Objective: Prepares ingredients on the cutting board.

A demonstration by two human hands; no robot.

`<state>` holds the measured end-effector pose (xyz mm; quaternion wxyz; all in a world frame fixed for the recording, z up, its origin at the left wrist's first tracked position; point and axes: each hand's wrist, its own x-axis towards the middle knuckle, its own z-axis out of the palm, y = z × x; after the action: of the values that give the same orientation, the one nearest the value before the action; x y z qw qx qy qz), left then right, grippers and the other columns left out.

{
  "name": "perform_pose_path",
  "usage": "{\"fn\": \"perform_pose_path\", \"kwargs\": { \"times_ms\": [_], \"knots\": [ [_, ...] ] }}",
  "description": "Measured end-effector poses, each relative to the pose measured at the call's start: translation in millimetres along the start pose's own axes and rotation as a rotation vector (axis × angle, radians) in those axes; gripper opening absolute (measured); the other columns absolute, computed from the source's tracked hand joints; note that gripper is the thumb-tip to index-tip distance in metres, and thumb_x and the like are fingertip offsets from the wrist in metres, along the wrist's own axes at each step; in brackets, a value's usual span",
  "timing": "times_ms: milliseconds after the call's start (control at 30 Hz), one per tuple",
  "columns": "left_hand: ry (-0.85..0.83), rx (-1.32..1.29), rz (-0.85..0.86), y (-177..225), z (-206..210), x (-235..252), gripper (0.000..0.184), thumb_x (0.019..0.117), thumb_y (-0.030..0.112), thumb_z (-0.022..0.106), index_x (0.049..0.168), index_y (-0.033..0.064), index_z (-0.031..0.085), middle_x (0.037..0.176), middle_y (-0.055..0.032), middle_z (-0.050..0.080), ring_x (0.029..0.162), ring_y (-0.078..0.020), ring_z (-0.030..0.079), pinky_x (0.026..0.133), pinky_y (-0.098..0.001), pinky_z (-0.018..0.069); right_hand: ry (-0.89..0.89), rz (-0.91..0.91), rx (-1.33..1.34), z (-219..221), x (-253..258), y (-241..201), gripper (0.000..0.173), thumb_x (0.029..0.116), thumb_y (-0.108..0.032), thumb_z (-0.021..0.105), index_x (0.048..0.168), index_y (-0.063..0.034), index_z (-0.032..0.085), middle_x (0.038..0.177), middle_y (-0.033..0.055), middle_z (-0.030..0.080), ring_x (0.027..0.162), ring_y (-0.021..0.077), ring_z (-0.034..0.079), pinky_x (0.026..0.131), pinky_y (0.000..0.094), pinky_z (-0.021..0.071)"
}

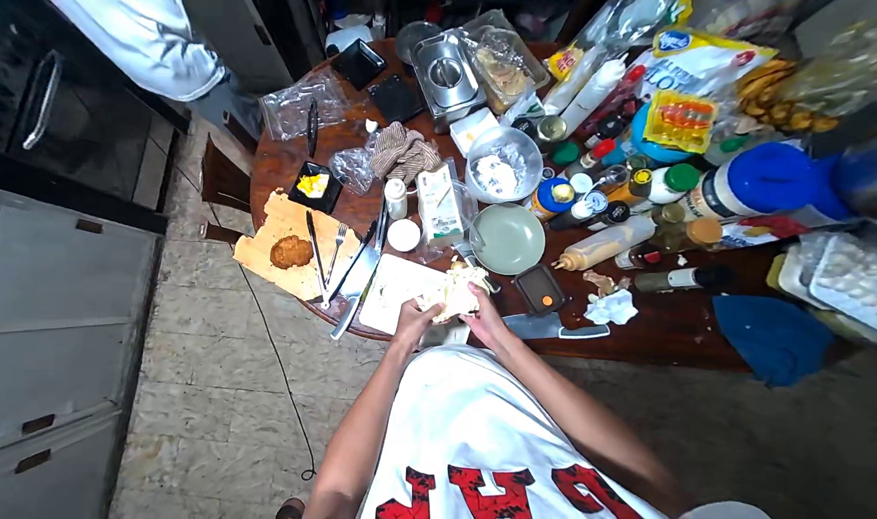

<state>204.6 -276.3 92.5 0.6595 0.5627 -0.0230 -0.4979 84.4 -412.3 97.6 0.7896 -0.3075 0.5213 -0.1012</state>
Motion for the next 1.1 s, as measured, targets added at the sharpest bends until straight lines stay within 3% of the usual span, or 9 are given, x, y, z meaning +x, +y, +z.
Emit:
{"fn": "perform_pose_path", "kwargs": {
  "times_ms": [133,267,467,667,733,833,933,1033,1100],
  "knots": [
    [-0.027,0.033,0.034,-2.6,-5.0,1.6,0.033,0.0878,0.008,0.079,0.113,-0.0082,0.065,0.1,-0.0179,0.075,0.091,-0.026,0.074,0.08,-0.0433,0.0635,0.061,0.099,0.197,-0.7,1.6,0.7,0.063,0.1003,-0.048,0.06,0.151,-0.0159,0.042,0.146,0.0122,0.055,0.132,0.0261,0.056,0.105,0.048,0.0521],
    [-0.133,-0.158,0.023,-2.5,-9.2,3.8,0.034,0.0917,0.001,0.071,0.123,-0.0093,0.062,0.105,-0.0171,0.073,0.096,-0.0242,0.072,0.09,-0.0433,0.0606,-0.003,0.187,0.448,4.7,-3.1,-0.1,0.068,0.1034,-0.065,0.038,0.151,-0.0159,0.037,0.139,0.0144,0.059,0.122,0.0281,0.062,0.097,0.0462,0.0552],
    [-0.196,-0.328,-0.059,-4.9,-18.5,-2.7,0.048,0.0927,0.005,0.07,0.134,-0.0037,0.048,0.116,-0.0154,0.069,0.104,-0.0252,0.07,0.095,-0.0454,0.0585,-0.085,0.14,0.526,19.6,-21.5,-1.0,0.064,0.1039,-0.063,0.036,0.146,-0.0153,0.043,0.133,0.0147,0.061,0.119,0.0282,0.063,0.096,0.0469,0.0553],
    [0.03,-0.422,-0.058,3.6,-29.7,-15.0,0.026,0.103,0.003,0.052,0.128,0.0009,0.047,0.108,-0.012,0.069,0.094,-0.0205,0.071,0.084,-0.0377,0.0622,0.176,-0.082,0.784,11.3,-27.4,-15.0,0.065,0.1022,-0.061,0.043,0.149,-0.016,0.037,0.134,0.0188,0.058,0.113,0.0338,0.065,0.091,0.0492,0.0582],
    [0.106,-0.213,-0.02,6.9,-51.3,-16.1,0.029,0.1018,0.006,0.059,0.127,-0.0048,0.051,0.108,-0.014,0.07,0.097,-0.0216,0.071,0.088,-0.0403,0.0615,0.252,-0.181,0.726,-18.1,-21.8,-20.8,0.071,0.1009,-0.059,0.052,0.156,-0.0185,0.032,0.148,0.0171,0.051,0.127,0.0333,0.059,0.101,0.0501,0.0542],
    [0.073,0.185,-0.021,-1.0,-83.5,-10.6,0.045,0.0953,0.018,0.074,0.13,-0.0062,0.058,0.113,-0.0184,0.072,0.102,-0.0265,0.072,0.09,-0.0458,0.0613,0.275,-0.177,0.517,-58.0,-23.3,-18.7,0.075,0.0964,-0.061,0.06,0.155,-0.0195,0.037,0.148,0.0154,0.053,0.13,0.0321,0.058,0.103,0.0507,0.0536],
    [0.065,0.5,0.015,-9.1,-94.2,2.3,0.04,0.0972,0.025,0.072,0.126,-0.0008,0.064,0.109,-0.0156,0.073,0.094,-0.0227,0.073,0.081,-0.0432,0.0628,0.294,-0.153,0.419,-87.3,-30.3,-3.7,0.074,0.098,-0.061,0.058,0.155,-0.0197,0.037,0.148,0.0152,0.054,0.128,0.0318,0.059,0.101,0.0501,0.055],
    [0.092,0.9,0.163,-10.0,-84.4,13.8,0.037,0.1003,0.023,0.065,0.131,0.002,0.063,0.11,-0.0178,0.072,0.093,-0.0248,0.071,0.086,-0.047,0.0587,0.314,-0.123,0.457,-114.7,-36.8,9.6,0.072,0.1006,-0.059,0.054,0.156,-0.0167,0.036,0.148,0.0162,0.053,0.129,0.0312,0.059,0.103,0.0491,0.0542],
    [0.092,1.11,0.317,-15.2,-75.4,18.4,0.039,0.0993,0.011,0.059,0.137,-0.0007,0.058,0.127,-0.0228,0.066,0.116,-0.0334,0.066,0.102,-0.0522,0.0524,0.338,-0.11,0.53,-132.9,-43.8,13.7,0.072,0.1008,-0.06,0.053,0.156,-0.0164,0.036,0.149,0.0157,0.053,0.13,0.0307,0.058,0.105,0.0488,0.0527]
  ]
}}
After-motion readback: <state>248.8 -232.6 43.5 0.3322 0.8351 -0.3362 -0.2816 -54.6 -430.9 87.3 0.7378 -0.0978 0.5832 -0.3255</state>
